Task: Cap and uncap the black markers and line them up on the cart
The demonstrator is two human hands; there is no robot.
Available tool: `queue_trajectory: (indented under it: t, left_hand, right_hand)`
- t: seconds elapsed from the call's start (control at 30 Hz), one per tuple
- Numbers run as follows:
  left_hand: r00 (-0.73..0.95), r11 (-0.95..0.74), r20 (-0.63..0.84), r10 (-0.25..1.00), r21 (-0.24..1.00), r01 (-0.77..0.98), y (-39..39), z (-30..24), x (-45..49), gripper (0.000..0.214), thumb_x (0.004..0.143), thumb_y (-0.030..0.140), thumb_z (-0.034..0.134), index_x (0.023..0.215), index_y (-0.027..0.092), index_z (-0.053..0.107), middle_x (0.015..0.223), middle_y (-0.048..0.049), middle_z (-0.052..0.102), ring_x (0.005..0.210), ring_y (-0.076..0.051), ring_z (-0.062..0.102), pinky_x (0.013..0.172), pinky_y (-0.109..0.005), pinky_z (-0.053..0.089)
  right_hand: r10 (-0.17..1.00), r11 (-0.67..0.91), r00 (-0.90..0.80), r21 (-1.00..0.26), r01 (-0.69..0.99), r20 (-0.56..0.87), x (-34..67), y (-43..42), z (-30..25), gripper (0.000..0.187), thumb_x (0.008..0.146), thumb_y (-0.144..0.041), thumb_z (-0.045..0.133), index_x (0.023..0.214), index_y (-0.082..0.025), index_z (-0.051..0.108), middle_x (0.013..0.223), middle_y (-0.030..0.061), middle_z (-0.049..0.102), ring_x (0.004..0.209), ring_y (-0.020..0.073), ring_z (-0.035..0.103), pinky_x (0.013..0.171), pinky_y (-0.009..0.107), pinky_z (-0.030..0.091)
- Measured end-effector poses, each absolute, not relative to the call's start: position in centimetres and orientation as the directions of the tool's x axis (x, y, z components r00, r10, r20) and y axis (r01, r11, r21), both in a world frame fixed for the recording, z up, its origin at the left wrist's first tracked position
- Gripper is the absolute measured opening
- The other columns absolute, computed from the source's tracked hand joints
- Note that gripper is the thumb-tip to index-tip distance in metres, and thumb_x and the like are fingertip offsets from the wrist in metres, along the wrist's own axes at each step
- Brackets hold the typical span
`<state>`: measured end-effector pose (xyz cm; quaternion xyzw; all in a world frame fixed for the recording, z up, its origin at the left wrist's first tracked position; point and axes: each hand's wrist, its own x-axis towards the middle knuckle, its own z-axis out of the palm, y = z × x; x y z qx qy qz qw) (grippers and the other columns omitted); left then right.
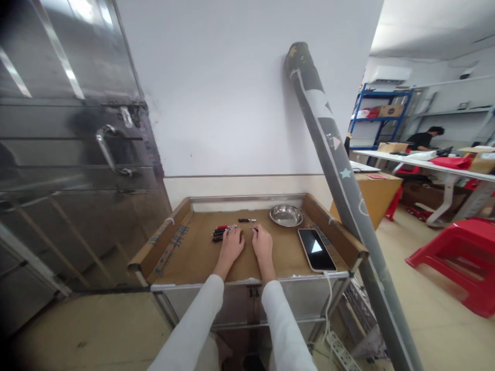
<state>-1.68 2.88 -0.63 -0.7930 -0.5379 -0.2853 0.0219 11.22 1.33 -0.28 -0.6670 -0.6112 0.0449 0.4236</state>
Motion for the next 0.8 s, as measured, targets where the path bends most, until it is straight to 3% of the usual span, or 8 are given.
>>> queue_trajectory:
  t: [0.13,0.3,0.63,0.8]
  left_hand:
    - [0.253,-0.440,0.491,0.834,0.315,0.841,2.98,-0.91,-1.68,0.042,0.088,0.014,0.041,0.128,0.015,0.053,0.138,-0.0159,0.054,0.135,-0.028,0.044,0.112,-0.052,0.029]
    - [0.252,-0.434,0.472,0.845,0.328,0.839,3.21,-1.08,-1.67,0.037,0.089,0.015,0.039,0.121,0.015,0.058,0.132,-0.0166,0.059,0.133,-0.029,0.046,0.110,-0.054,0.031]
    - [0.258,-0.433,0.478,0.839,0.301,0.850,3.23,-1.19,-1.76,0.043,0.089,0.014,0.040,0.130,0.011,0.051,0.141,-0.0171,0.051,0.136,-0.028,0.041,0.114,-0.050,0.028]
    - [0.314,-0.500,0.511,0.800,0.279,0.820,3.71,-1.14,-1.61,0.047,0.087,0.010,0.038,0.132,0.010,0.049,0.143,-0.0164,0.049,0.135,-0.025,0.043,0.113,-0.044,0.034]
  right_hand:
    - [0.835,0.063,0.299,-0.619,0.783,0.463,11.30,1.34,-0.41,0.020,0.094,-0.022,0.043,0.100,-0.019,0.062,0.095,0.0076,0.072,0.083,0.0176,0.067,0.070,0.024,0.040]
    - [0.838,0.035,0.304,-0.601,0.799,0.453,11.31,1.47,-0.44,0.019,0.094,-0.022,0.044,0.100,-0.019,0.062,0.093,0.0077,0.072,0.082,0.0171,0.067,0.069,0.023,0.039]
    - [0.818,-0.068,0.380,-0.583,0.809,0.431,11.28,1.53,-0.34,0.018,0.095,-0.024,0.044,0.099,-0.016,0.060,0.088,0.0096,0.072,0.077,0.0173,0.067,0.065,0.024,0.037]
    - [0.808,-0.092,0.388,-0.555,0.827,0.444,11.21,1.46,-0.18,0.018,0.095,-0.022,0.043,0.098,-0.015,0.059,0.087,0.0116,0.071,0.077,0.0181,0.067,0.066,0.025,0.037]
